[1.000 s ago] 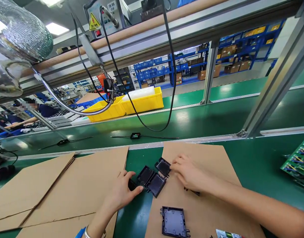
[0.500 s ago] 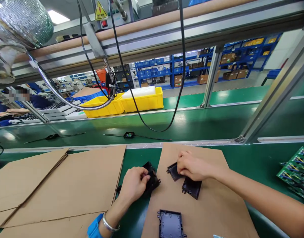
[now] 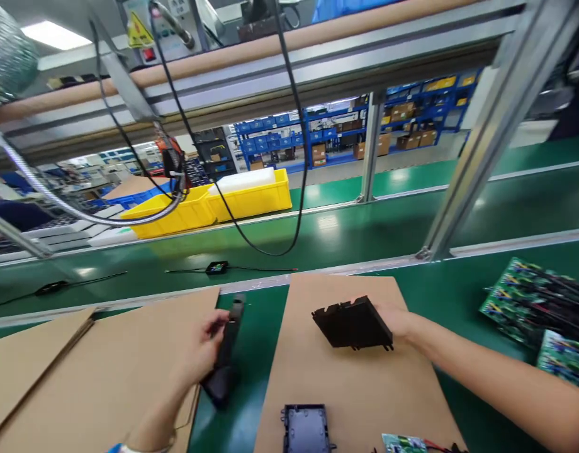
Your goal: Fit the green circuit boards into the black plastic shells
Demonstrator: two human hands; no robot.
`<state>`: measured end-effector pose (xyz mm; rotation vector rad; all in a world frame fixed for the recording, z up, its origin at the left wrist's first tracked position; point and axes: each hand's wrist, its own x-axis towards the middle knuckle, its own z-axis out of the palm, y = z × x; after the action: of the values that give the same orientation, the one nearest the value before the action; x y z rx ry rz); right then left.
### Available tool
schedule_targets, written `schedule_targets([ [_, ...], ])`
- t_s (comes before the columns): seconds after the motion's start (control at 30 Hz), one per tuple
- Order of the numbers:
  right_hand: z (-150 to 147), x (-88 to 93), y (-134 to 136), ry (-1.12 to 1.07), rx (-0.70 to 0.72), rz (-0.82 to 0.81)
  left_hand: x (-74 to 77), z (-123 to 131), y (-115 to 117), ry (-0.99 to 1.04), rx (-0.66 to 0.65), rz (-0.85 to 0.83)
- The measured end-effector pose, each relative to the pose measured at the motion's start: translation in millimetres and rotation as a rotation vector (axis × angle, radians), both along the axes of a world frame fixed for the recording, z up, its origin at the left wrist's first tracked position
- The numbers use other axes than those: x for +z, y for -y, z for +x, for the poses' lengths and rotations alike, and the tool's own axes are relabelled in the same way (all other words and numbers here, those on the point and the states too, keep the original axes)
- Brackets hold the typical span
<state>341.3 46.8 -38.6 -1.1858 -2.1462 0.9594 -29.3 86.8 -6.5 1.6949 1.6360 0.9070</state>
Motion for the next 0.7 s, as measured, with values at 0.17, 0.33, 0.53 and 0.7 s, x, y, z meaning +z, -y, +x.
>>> schedule_targets([
  [0.17, 8.4, 0.5, 14.6, 0.123, -0.110, 0.026, 13.2, -62.4, -36.8, -0.451, 0.268, 0.066],
  [0.33, -6.8, 2.2, 33.2, 0.315, -0.173, 0.140, 1.4, -92.0, -10.6, -0.774, 0.310, 0.048],
  [0.53, -85.1, 20.4, 62.3, 0.539, 0.052, 0.363, -10.0, -53.1, 52.7, -0.778, -0.203, 0.103],
  [0.7, -112.7, 14.2, 62.7, 0.521, 0.279, 0.360, -28.2, -44.7, 66.6, -0.712, -0.560, 0.215],
])
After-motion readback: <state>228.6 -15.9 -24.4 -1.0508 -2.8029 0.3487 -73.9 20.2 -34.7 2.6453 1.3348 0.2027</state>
